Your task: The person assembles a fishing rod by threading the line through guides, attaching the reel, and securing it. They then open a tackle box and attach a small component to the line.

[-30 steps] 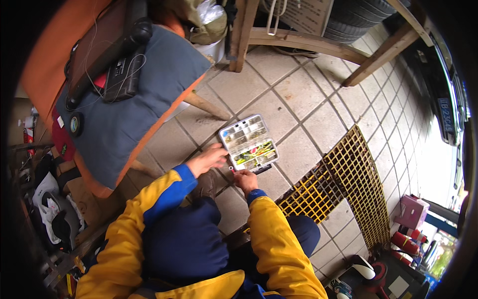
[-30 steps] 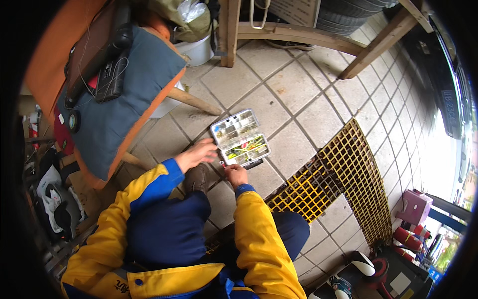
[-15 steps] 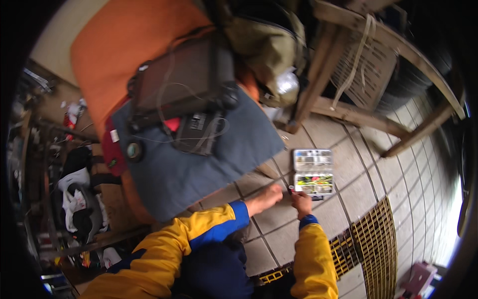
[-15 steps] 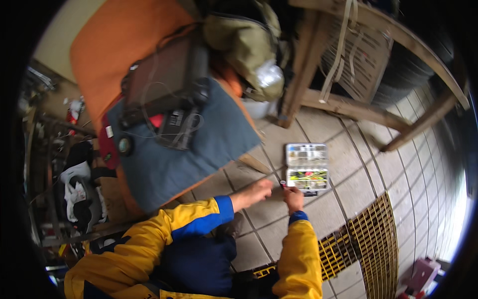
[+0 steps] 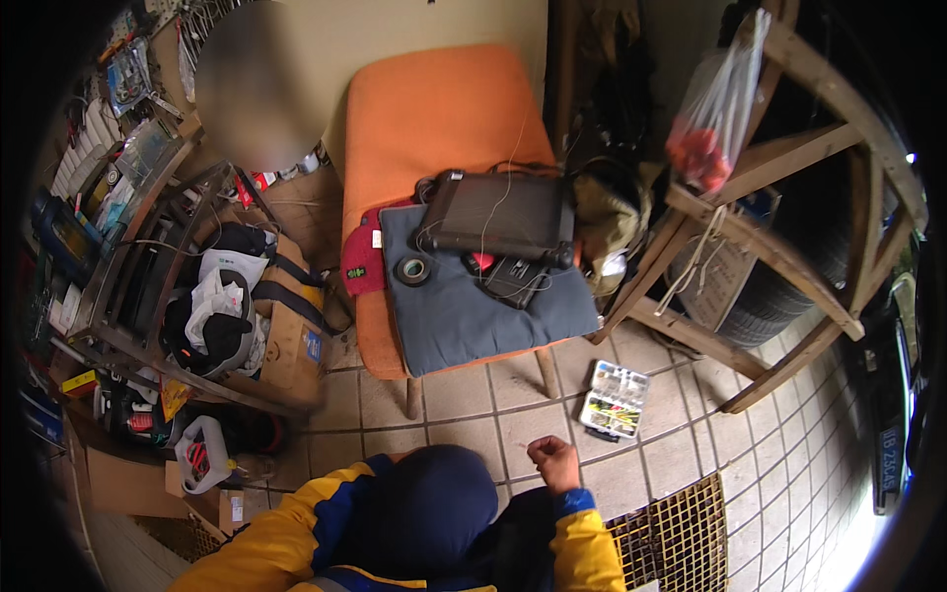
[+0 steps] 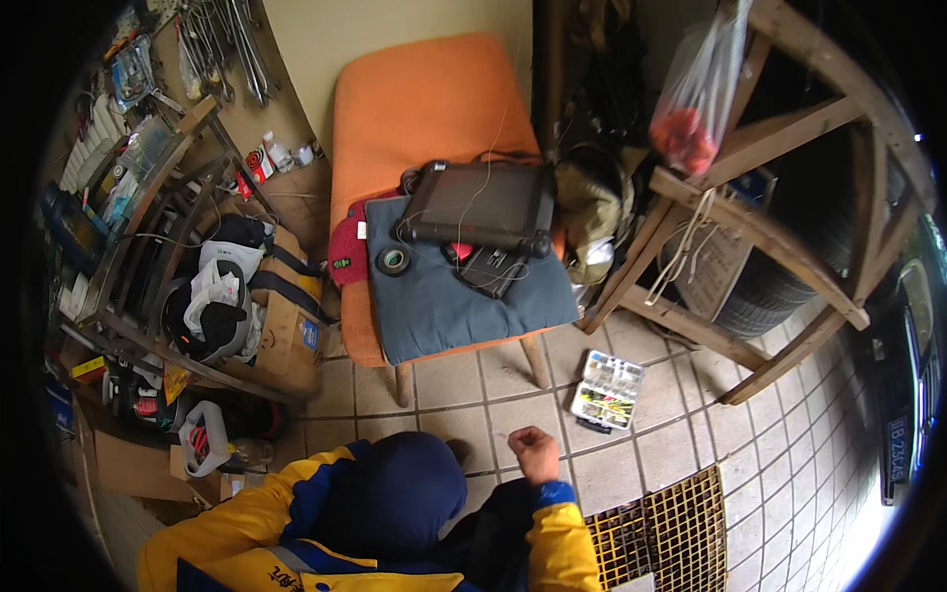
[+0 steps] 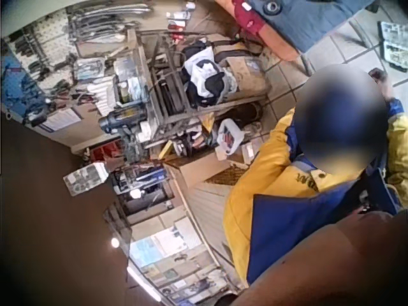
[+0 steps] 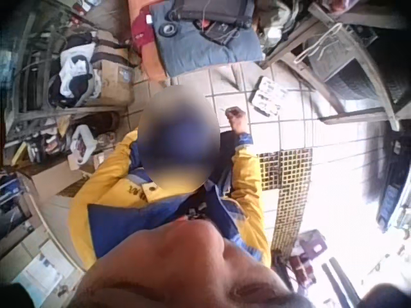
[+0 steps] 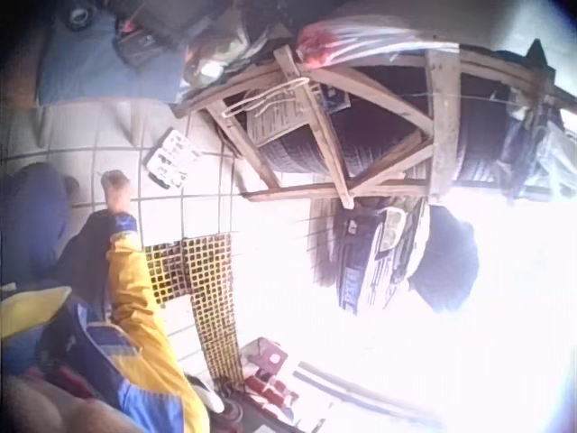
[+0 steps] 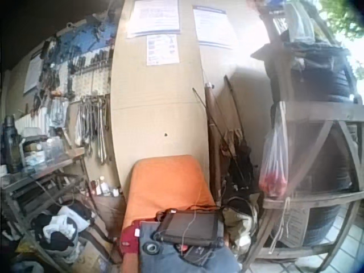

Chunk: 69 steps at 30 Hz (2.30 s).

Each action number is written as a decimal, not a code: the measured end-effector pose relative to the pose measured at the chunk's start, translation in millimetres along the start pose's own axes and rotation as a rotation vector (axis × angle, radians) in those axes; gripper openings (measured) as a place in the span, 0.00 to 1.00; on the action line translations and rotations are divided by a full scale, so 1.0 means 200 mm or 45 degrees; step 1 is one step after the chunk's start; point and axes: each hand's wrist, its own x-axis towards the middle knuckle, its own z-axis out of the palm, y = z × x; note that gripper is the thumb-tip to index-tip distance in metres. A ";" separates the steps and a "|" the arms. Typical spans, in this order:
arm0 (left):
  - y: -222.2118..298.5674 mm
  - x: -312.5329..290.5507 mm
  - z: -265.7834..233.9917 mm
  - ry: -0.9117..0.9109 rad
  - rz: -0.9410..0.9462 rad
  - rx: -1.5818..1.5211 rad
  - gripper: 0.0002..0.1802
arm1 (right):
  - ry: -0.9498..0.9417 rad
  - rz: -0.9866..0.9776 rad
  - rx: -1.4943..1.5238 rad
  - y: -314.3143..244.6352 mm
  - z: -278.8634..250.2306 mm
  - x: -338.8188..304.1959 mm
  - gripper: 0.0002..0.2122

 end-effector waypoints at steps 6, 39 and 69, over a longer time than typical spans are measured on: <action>0.23 -0.24 0.11 0.976 -0.073 0.031 0.14 | 0.176 -0.143 0.405 -0.14 -0.15 -0.44 0.01; 2.17 0.37 -0.78 1.275 0.833 1.805 0.05 | 0.177 -0.214 0.797 -0.40 -0.05 -0.67 0.03; 0.94 -0.18 0.77 0.107 0.502 -0.406 0.04 | 0.212 -0.427 0.672 -0.77 0.20 -0.81 0.08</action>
